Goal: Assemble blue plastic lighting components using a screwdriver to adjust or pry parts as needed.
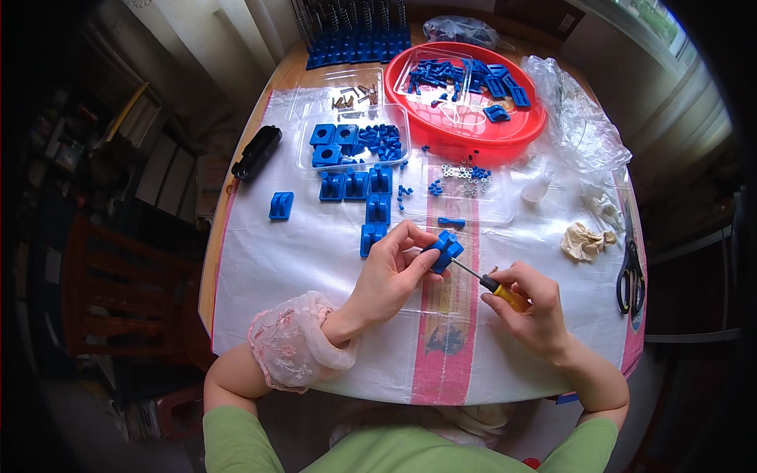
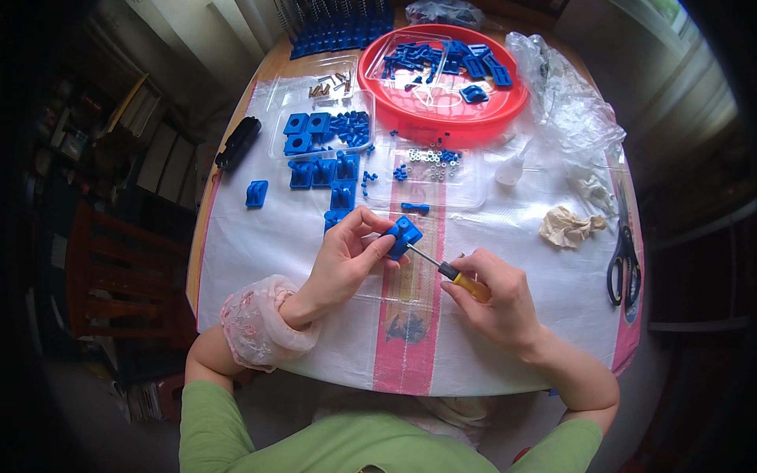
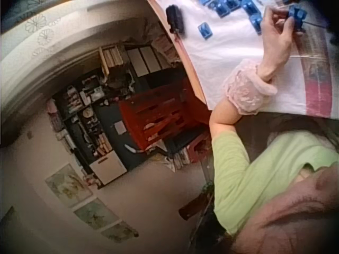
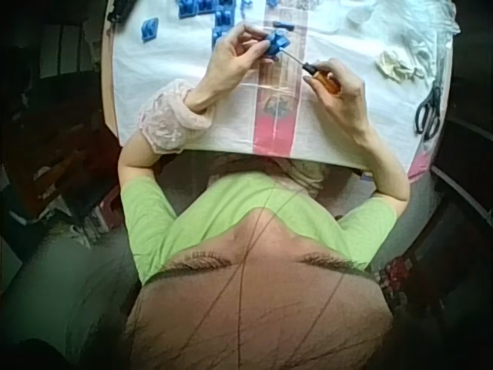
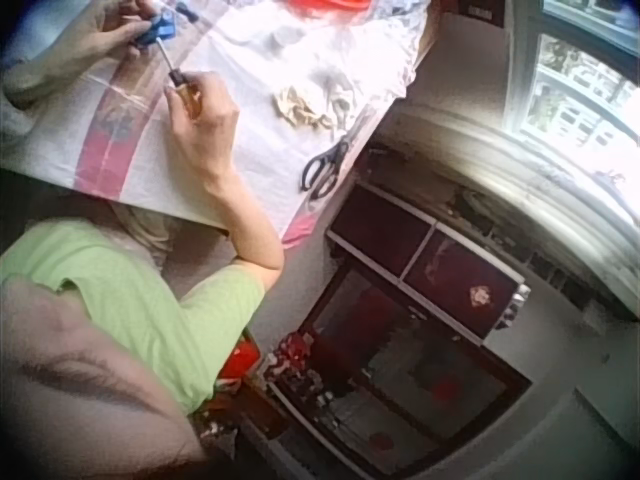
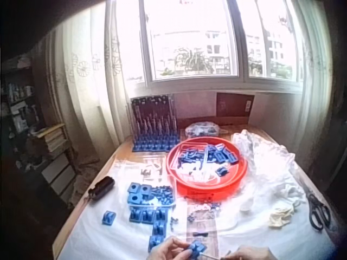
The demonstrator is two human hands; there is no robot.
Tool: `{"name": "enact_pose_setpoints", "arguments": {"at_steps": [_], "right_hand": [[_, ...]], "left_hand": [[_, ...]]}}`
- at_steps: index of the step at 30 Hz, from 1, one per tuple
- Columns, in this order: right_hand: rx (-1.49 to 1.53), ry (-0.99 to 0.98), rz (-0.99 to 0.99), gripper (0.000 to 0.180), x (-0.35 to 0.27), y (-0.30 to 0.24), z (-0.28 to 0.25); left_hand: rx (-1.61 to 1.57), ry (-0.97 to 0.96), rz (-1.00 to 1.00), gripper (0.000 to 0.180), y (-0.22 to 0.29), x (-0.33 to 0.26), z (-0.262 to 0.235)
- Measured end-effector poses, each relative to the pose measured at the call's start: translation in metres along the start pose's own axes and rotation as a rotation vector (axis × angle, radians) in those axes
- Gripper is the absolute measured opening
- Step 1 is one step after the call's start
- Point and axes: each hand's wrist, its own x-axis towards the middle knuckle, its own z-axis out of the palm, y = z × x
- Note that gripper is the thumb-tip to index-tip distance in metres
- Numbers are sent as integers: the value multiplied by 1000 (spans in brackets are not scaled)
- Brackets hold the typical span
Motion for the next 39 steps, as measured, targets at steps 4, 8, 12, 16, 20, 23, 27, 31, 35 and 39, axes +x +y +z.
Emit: {"name": "enact_pose_setpoints", "arguments": {"at_steps": [4,8,12,16,20,23,27,31,35,39], "right_hand": [[185,-56,199,21,-1,-1,0],[318,-112,335,20,-1,1,-3],[482,-202,446,18,1,0,-4],[296,-192,270,18,-7,-3,3],[347,-187,421,16,8,-6,-18],[342,-171,328,16,7,-11,-23],[351,-138,278,16,6,-9,-20],[254,-53,177,18,3,-3,-14],[244,103,34,19,1,0,-10],[115,128,-19,19,0,-1,-8]], "left_hand": [[26,1,18,13,-1,0,0],[42,7,22,12,0,-1,0],[124,-83,-6,14,3,-4,5],[191,-122,100,23,5,-18,20],[67,5,86,8,-1,-5,4],[25,70,6,8,0,-2,3],[-30,43,-31,8,-1,-5,4],[-148,26,-62,12,12,-5,13],[-219,-125,-114,37,8,-3,6],[-357,-103,-240,45,9,-4,3]]}}
